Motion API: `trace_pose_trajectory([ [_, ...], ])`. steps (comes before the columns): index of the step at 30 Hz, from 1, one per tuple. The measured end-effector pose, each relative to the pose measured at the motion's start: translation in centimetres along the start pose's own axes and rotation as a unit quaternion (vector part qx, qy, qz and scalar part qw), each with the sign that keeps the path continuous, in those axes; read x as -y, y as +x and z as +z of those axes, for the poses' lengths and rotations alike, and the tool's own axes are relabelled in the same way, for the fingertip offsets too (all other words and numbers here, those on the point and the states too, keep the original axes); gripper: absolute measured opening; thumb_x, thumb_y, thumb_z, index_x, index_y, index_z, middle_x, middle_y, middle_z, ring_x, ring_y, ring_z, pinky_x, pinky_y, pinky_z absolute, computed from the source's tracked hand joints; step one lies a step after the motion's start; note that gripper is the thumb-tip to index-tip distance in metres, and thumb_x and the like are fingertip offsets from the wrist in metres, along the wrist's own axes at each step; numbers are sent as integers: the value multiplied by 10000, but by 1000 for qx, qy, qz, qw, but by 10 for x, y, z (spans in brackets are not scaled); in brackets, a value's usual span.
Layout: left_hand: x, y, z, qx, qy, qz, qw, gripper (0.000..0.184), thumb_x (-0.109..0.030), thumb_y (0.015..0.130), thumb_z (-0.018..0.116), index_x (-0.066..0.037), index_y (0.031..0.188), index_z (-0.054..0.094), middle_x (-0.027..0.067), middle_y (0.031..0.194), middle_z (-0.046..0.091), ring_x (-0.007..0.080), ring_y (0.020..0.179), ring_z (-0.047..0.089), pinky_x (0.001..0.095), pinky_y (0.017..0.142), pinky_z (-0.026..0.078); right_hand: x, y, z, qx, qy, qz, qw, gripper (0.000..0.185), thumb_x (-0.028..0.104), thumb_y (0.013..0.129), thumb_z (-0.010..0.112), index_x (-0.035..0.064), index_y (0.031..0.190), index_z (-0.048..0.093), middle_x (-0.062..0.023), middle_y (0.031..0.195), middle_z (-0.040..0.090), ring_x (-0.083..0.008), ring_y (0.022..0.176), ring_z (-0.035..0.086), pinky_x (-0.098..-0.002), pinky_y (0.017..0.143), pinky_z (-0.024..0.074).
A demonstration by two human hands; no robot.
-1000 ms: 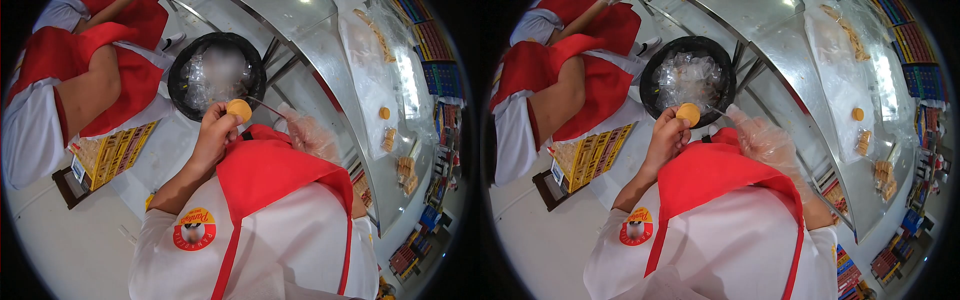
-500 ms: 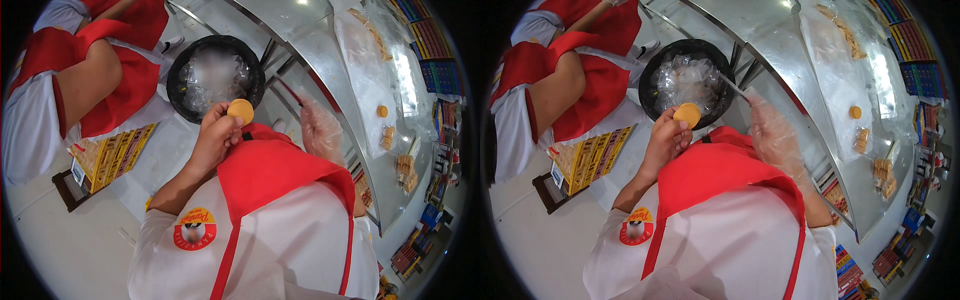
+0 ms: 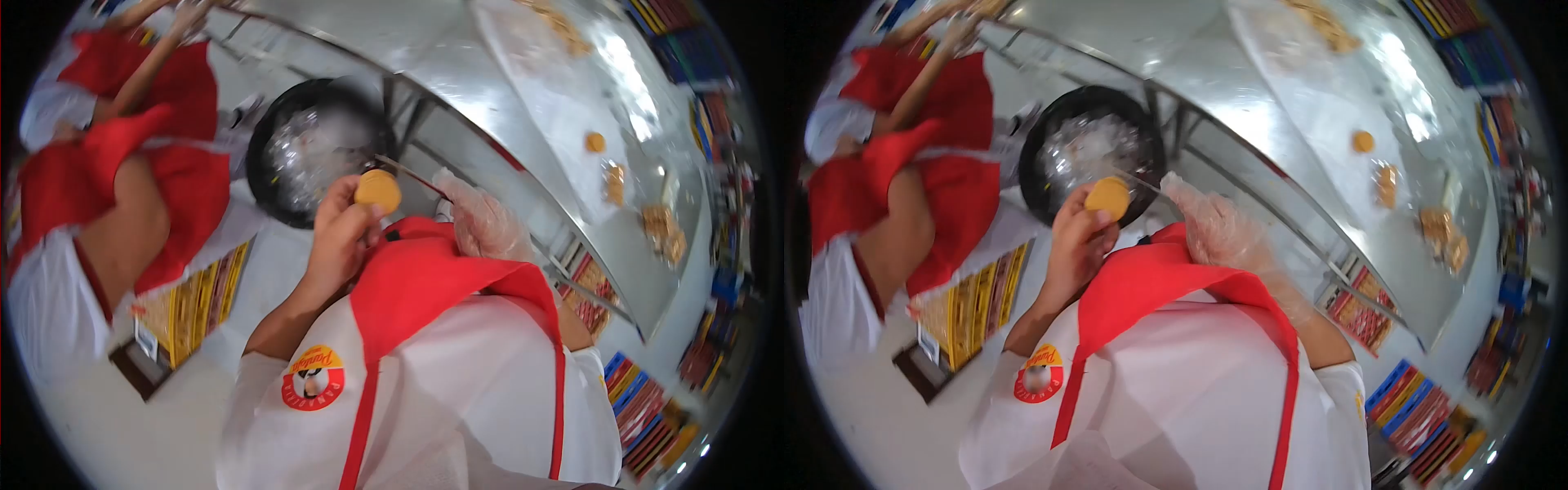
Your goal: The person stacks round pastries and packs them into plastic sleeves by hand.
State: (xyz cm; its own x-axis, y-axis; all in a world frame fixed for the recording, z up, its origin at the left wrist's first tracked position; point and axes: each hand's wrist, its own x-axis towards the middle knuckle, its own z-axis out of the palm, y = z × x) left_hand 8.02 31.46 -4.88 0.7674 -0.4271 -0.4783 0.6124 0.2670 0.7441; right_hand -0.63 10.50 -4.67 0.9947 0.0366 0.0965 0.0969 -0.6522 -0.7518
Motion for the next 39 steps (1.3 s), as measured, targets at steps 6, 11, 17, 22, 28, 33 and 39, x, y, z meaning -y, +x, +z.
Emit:
trace_pose_trajectory([
  [6, 7, 27, 41, 68, 26, -25, 997, 345, -126, 797, 583, -37, 1121, 504, 39, 919, 558, 85, 590, 442, 198, 506, 330, -23, -36, -60, -223, -85, 61, 969, 540, -31, 831, 554, 109, 1350, 502, -158, 963, 606, -359, 836, 601, -434, 733, 502],
  [11, 26, 46, 94, 113, 46, -45, 992, 343, -113, 795, 577, -26, 1120, 511, 38, 926, 548, 79, 588, 423, 198, 505, 329, -70, -97, -116, -382, -167, 163, 894, 411, -27, 835, 540, 41, 1238, 577, -195, 1067, 614, -367, 952, 613, -430, 852, 499],
  [17, 51, 70, 183, 253, 42, -115, 960, 547, -191, 745, 647, 16, 1226, 489, 106, 1045, 589, 115, 563, 455, 226, 462, 361, -159, -178, -180, -430, -286, 279, 809, 348, 2, 853, 544, 34, 1196, 585, -203, 1075, 617, -384, 991, 598, -467, 874, 486],
  [22, 74, 96, 245, 458, -134, -241, 845, 746, -199, 627, 729, 64, 1267, 452, 173, 1068, 573, 154, 696, 546, 229, 488, 426, -226, -218, -211, -376, -328, 341, 797, 297, 14, 857, 555, 12, 1153, 590, -204, 1058, 618, -390, 981, 586, -482, 874, 472],
  [28, 101, 106, 305, 516, -228, -237, 791, 851, -232, 540, 775, 124, 1237, 440, 249, 1143, 548, 244, 877, 612, 288, 682, 515, -228, -235, -235, -345, -348, 352, 798, 291, 0, 855, 579, 4, 1145, 598, -207, 1092, 605, -391, 1023, 551, -470, 900, 449],
  [33, 110, 107, 330, 505, -218, -200, 811, 860, -259, 526, 783, 123, 1221, 451, 256, 1151, 545, 275, 983, 607, 329, 807, 512, -211, -226, -269, -387, -265, 210, 858, 292, -3, 844, 605, 14, 1136, 607, -172, 1097, 600, -306, 950, 577, -406, 844, 476],
  [39, 110, 114, 344, 500, -223, -227, 806, 820, -208, 623, 757, 22, 1319, 389, 260, 1150, 542, 229, 765, 593, 280, 588, 489, -169, -156, -300, -257, 157, 64, 951, 367, 91, 827, 706, 54, 1179, 609, -107, 1135, 616, -198, 922, 593, -326, 777, 488],
])
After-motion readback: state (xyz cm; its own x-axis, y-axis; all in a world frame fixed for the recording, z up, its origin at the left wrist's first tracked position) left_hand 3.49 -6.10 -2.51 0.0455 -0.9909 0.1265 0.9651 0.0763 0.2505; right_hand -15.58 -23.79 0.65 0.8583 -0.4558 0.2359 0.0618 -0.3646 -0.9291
